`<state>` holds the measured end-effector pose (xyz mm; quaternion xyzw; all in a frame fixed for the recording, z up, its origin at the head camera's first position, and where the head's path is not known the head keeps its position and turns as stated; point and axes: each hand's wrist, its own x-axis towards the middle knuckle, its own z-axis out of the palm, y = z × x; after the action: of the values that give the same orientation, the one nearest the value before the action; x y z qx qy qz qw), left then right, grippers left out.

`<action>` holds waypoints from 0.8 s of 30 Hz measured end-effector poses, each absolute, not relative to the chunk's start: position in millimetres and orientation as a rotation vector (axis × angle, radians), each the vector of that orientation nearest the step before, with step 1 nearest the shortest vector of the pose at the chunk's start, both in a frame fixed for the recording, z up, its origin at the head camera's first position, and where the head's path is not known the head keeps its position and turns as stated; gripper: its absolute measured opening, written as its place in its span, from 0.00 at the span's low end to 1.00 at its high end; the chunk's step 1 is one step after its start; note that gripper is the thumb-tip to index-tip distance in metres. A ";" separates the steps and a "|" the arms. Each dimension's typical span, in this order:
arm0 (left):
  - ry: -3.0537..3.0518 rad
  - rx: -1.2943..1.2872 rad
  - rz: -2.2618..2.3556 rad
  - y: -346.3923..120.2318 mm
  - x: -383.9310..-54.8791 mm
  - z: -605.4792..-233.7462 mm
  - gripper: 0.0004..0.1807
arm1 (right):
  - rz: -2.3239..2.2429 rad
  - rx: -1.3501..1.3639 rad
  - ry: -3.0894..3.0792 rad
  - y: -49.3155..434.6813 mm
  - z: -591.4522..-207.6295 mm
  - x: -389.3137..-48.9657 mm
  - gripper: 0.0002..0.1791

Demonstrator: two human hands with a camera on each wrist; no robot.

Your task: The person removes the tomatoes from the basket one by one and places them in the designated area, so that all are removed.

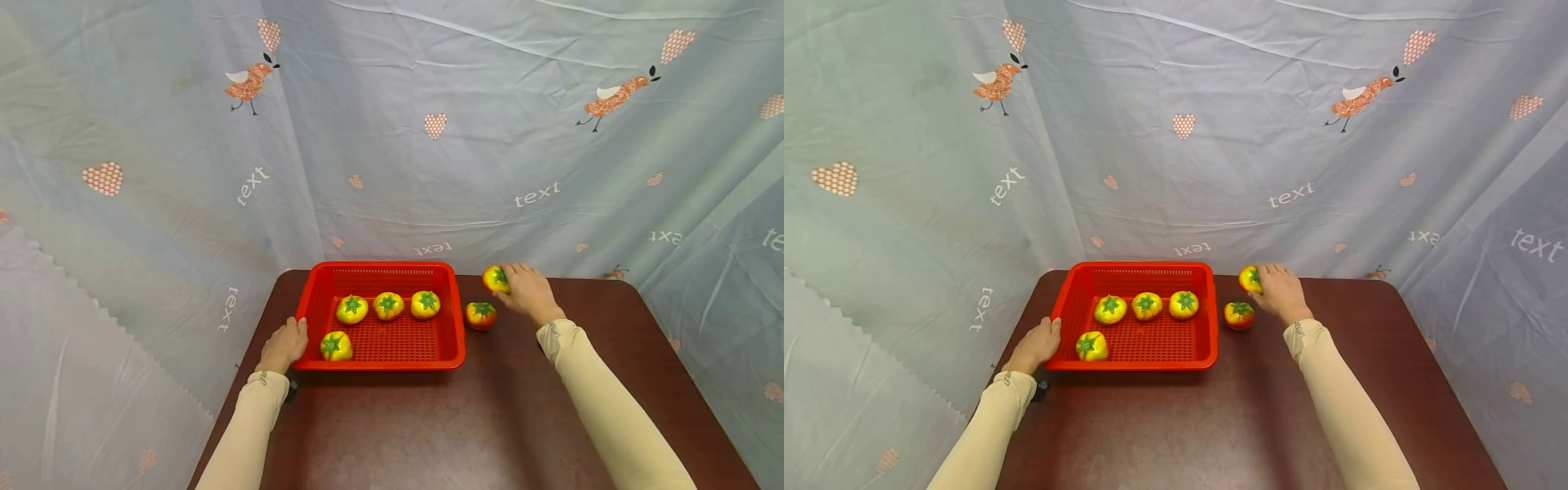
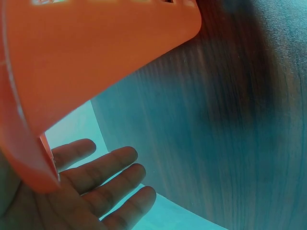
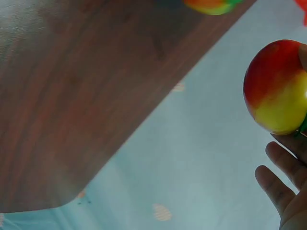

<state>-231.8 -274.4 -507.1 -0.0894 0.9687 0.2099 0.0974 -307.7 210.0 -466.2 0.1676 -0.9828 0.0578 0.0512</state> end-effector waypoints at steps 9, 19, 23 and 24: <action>2.868 -0.261 0.618 -274.9 -232.4 -506.1 0.25 | 0.141 0.404 -3.078 240.2 -493.4 -295.9 0.38; 2.865 -0.273 0.623 -274.5 -231.6 -506.2 0.25 | 0.142 0.354 -3.144 252.3 -518.0 -283.2 0.38; 2.863 -0.278 0.625 -274.4 -231.7 -506.4 0.25 | 0.143 0.348 -3.164 255.3 -527.2 -281.8 0.38; 2.864 -0.277 0.626 -274.4 -231.7 -506.4 0.25 | 0.142 0.346 -3.168 255.9 -529.0 -281.7 0.38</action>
<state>-231.7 -274.4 -506.4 -0.0938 0.9679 0.2117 0.0982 -281.7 255.9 -529.0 0.1083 -0.9928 0.0447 -0.0243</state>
